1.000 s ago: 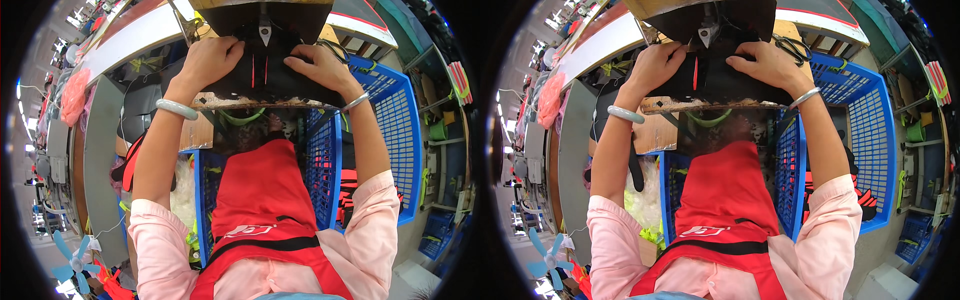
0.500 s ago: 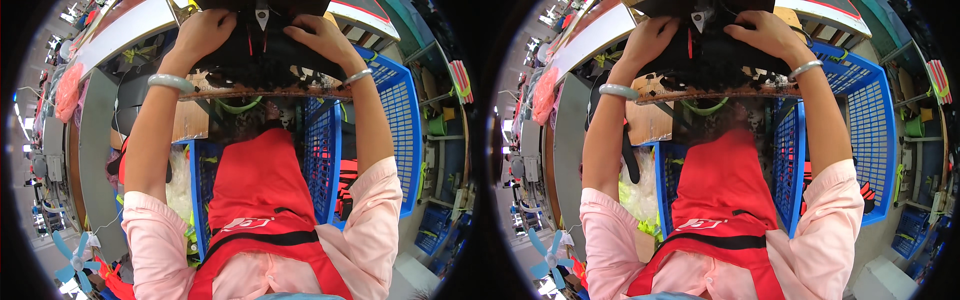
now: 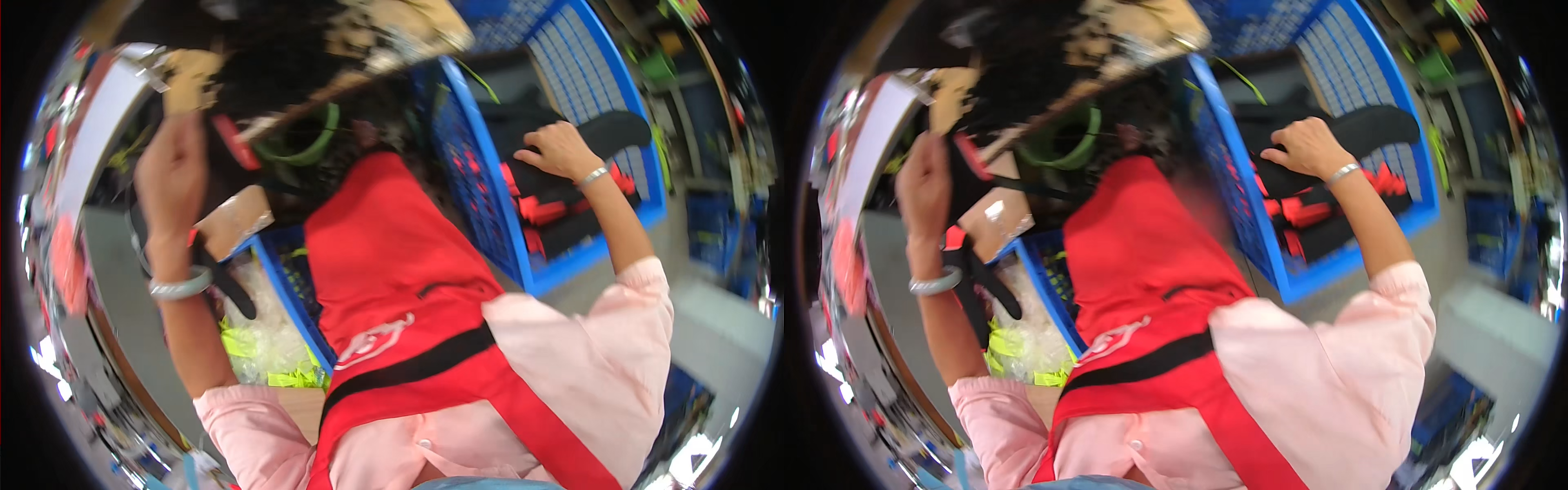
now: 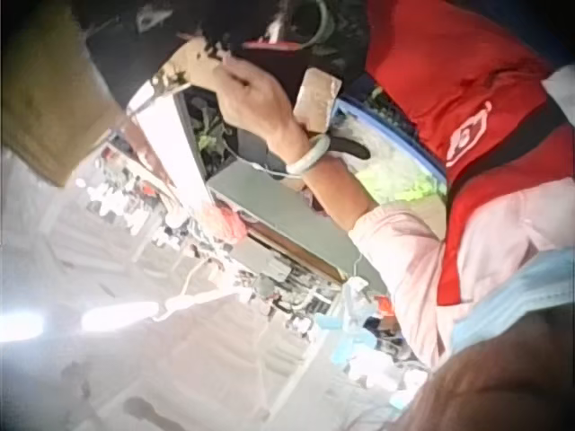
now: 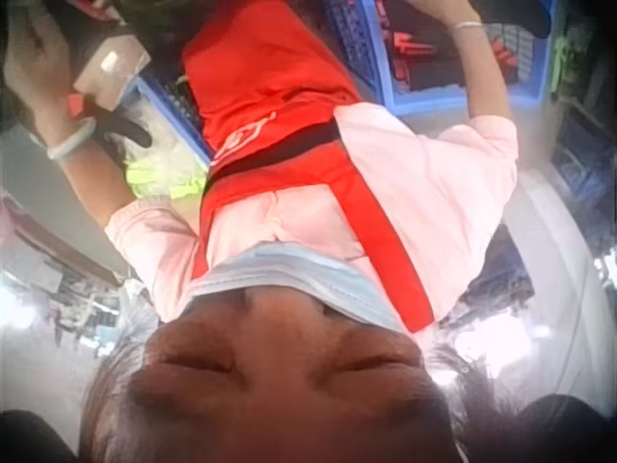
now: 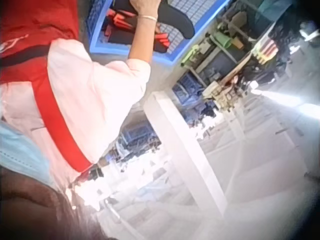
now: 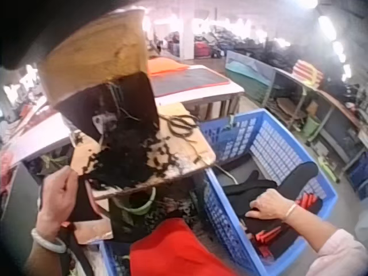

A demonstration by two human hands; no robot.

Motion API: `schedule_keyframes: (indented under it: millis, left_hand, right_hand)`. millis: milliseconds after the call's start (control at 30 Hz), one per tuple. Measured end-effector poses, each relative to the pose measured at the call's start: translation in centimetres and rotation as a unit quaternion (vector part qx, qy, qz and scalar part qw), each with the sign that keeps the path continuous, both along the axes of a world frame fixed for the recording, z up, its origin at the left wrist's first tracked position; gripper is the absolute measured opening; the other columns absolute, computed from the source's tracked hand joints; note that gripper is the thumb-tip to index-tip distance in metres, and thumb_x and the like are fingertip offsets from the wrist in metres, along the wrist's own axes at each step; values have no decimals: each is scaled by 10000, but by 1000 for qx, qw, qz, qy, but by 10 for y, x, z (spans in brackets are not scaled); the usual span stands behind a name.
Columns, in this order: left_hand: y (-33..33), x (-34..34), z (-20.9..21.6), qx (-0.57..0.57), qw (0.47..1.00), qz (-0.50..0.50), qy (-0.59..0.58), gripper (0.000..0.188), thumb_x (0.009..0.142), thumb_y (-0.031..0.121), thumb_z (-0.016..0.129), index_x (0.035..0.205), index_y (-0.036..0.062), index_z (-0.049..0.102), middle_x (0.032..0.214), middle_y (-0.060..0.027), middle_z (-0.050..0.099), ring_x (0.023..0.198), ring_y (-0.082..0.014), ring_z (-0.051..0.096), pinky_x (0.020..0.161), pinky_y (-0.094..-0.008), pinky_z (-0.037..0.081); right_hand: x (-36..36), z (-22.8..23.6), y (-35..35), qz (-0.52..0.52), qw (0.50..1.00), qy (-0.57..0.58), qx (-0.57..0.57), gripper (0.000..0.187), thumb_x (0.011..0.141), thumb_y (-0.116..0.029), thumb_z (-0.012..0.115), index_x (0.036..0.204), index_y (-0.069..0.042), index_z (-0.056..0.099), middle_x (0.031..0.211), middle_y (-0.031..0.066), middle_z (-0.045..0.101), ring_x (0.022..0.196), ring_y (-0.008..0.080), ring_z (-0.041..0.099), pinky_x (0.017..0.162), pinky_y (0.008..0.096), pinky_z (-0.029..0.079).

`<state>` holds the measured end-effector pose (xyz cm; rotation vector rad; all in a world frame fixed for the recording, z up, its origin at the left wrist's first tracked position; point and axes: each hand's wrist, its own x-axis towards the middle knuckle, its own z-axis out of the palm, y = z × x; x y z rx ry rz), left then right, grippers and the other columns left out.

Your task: The person assembles red and black safety vests by hand, attaching reflective strips and buckles to the fabric. They work at a cluttered workstation, handling individual vest components and placing the finished items into a blue plastic crate.

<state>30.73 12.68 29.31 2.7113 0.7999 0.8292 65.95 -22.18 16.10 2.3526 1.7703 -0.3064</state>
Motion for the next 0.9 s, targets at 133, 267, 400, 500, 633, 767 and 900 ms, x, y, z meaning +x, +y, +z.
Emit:
schedule_keyframes:
  millis: [133, 267, 400, 500, 633, 767, 900]
  left_hand:
    - [8, -16, -19, 17, 1000, -17, 15, 238, 1011, 196, 496, 901, -12, 531, 683, -171, 460, 579, -273, 409, 560, -350, 388]
    - [4, -12, -22, 5, 999, -19, 44, 243, 1023, 180, 468, 901, -25, 512, 674, -153, 422, 576, -249, 387, 555, -343, 367]
    - [4, -14, -26, -1, 998, -29, 61, 244, 1030, 177, 450, 915, -28, 512, 692, -154, 425, 584, -256, 383, 553, -336, 357]
    - [5, -14, -28, -9, 997, -28, 71, 248, 1031, 174, 454, 918, -38, 518, 697, -153, 448, 592, -235, 403, 556, -325, 368]
    - [-6, -17, -30, -48, 997, -6, 61, 248, 1016, 169, 496, 929, -55, 556, 708, -188, 510, 617, -163, 464, 572, -317, 406]
    - [-12, 6, -18, 60, 996, 40, 54, 225, 951, 241, 541, 835, 53, 582, 709, -200, 582, 657, -421, 576, 556, -491, 423]
    - [-18, 33, -9, 100, 995, 1, -29, 140, 905, 147, 572, 806, 48, 565, 670, -172, 564, 648, -375, 587, 563, -448, 447]
  right_hand:
    - [-1, -89, -124, -34, 999, -10, -42, 451, 840, -541, 603, 787, -110, 725, 725, 96, 675, 765, 263, 650, 773, 398, 429]
    - [-21, -130, -192, -79, 995, 12, -57, 442, 817, -536, 639, 830, -105, 738, 826, 90, 662, 890, 254, 617, 830, 380, 413]
    - [-30, -132, -205, -173, 984, 29, -17, 443, 805, -515, 665, 852, -80, 736, 849, 106, 658, 891, 258, 616, 862, 380, 408]
    - [-29, -117, -207, -236, 969, 62, 32, 423, 799, -483, 677, 828, -63, 721, 868, 136, 643, 895, 295, 603, 851, 405, 409]
    - [-29, -125, -218, -201, 968, 106, 110, 386, 773, -420, 711, 689, -59, 600, 827, 176, 589, 865, 366, 559, 805, 464, 421]
    - [-19, -121, -208, -208, 957, 112, 167, 264, 792, -256, 724, 732, -44, 579, 769, 154, 559, 774, 359, 559, 701, 463, 433]
    - [-24, -69, -72, -161, 920, 66, 352, 92, 825, -95, 670, 792, -25, 620, 837, 116, 619, 839, 309, 594, 766, 416, 458]
